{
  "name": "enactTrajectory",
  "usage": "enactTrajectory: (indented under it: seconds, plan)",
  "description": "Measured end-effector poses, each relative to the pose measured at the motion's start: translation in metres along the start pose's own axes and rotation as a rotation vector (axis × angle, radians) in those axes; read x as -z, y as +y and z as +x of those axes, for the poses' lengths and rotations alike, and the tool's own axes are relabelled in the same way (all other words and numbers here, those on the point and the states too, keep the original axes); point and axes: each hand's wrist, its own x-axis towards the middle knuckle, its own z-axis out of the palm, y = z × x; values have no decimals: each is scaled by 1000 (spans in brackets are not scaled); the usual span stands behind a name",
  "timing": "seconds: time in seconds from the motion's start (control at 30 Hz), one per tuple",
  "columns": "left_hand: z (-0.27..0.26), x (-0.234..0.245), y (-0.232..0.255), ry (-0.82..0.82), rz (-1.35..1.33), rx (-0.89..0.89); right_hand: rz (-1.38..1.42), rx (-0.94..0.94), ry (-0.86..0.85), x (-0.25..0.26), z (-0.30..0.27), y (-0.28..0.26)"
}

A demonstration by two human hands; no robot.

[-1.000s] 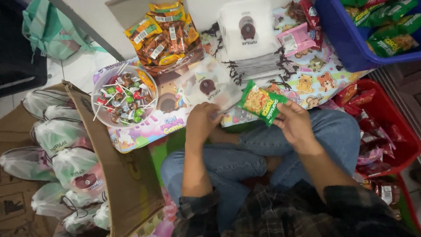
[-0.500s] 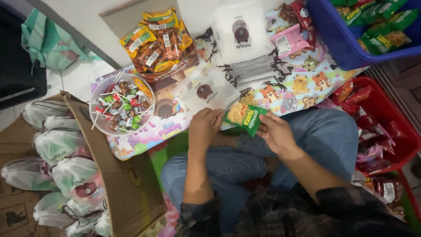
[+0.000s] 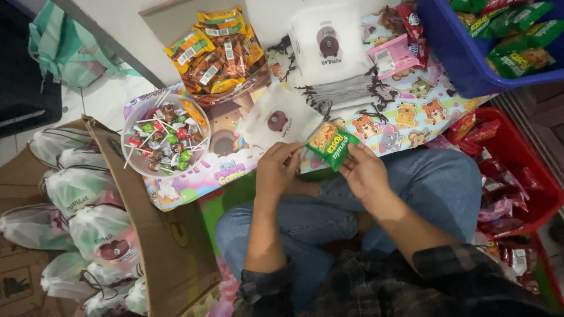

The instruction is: A person is sitting on the floor, picking up various snack packets from bins and boxes and packing them into small clear plastic bags to create assortments.

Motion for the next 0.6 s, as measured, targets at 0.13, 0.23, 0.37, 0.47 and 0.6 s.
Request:
enactTrajectory:
  seconds: [0.13,0.23,0.37,0.47,0.6]
  plan:
    - [4,4,2,64,-23,39,-86,51,49,-3,-14,0]
    - [3,2,5,60,-25,20,-128,87,44,-10,-24,-2]
    - [-2,-13,8,-28,4,-74,13,59,-24,-25,-25,4]
    - [-3,-17,11,-63,-9,-84,25,110,-56,-51,-36,-4]
    - [-3,-15,11,-77,10,-43,-63,180,-148,-62,-43,2]
